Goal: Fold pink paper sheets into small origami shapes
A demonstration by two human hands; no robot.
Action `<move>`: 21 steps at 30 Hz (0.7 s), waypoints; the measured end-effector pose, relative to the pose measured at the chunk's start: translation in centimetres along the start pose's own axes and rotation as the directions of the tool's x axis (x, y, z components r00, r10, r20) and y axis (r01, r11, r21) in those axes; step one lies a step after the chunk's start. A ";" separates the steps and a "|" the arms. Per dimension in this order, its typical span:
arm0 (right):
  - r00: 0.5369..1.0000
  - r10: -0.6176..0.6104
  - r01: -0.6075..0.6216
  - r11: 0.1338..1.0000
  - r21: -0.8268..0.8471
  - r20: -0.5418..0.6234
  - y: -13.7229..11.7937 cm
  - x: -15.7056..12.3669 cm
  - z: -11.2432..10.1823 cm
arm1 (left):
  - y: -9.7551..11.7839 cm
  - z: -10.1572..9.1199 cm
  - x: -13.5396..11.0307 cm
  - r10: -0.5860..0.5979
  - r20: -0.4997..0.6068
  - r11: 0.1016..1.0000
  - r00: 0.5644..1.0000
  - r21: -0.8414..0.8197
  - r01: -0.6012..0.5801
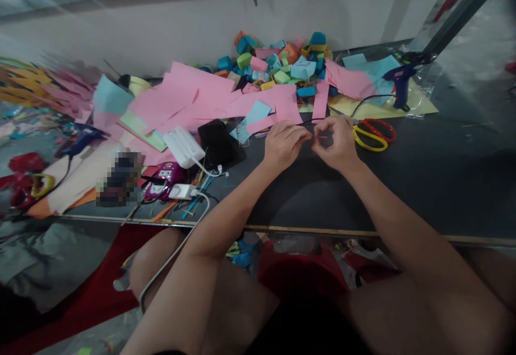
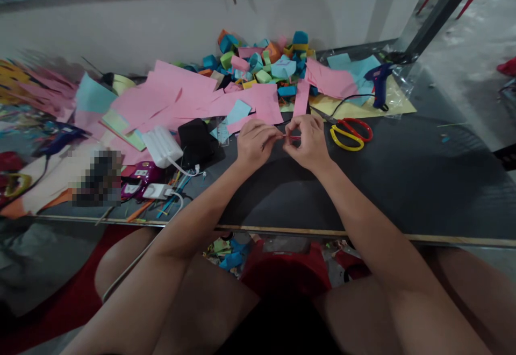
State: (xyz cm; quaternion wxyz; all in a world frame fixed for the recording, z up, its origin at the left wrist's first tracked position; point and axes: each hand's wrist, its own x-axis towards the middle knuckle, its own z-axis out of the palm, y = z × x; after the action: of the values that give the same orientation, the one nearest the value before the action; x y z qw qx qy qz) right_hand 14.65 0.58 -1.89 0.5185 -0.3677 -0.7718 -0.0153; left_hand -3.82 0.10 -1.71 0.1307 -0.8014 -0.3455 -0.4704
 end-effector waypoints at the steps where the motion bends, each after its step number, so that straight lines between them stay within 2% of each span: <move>1: 1.000 -0.008 0.008 1.000 0.008 -0.003 0.1 0.0 0.0 | -0.1 0.0 0.0 -0.008 0.009 1.000 1.000 -0.012 0.008; 6: 0.998 0.049 -0.046 0.998 -0.052 0.044 0.7 0.1 -0.3 | -1.0 -0.3 0.2 -0.039 -0.012 0.997 0.999 -0.073 0.038; 11: 0.996 0.092 -0.090 0.992 -0.089 0.015 1.1 0.3 -0.9 | -1.5 -0.6 0.5 -0.017 -0.061 0.992 0.998 -0.123 0.010; 15: 0.989 0.151 -0.150 0.989 0.015 -0.012 1.8 0.2 -1.0 | -1.8 -0.7 0.4 -0.080 -0.024 0.982 0.996 -0.173 0.075; 19: 0.971 0.221 -0.206 0.968 0.141 -0.096 2.5 0.1 -1.0 | -2.4 -1.0 0.4 -0.164 -0.100 0.981 0.981 -0.117 0.152; 21: 0.972 0.201 -0.180 0.970 0.165 -0.122 2.1 0.1 -0.9 | -2.4 -1.0 0.5 -0.139 -0.107 0.989 0.984 -0.066 0.133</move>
State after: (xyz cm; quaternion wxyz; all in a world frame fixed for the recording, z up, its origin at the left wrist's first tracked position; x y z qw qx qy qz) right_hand 16.60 1.80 -2.15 0.5961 -0.3976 -0.6941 0.0684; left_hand -5.90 1.50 -1.10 0.0938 -0.7520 -0.3779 -0.5319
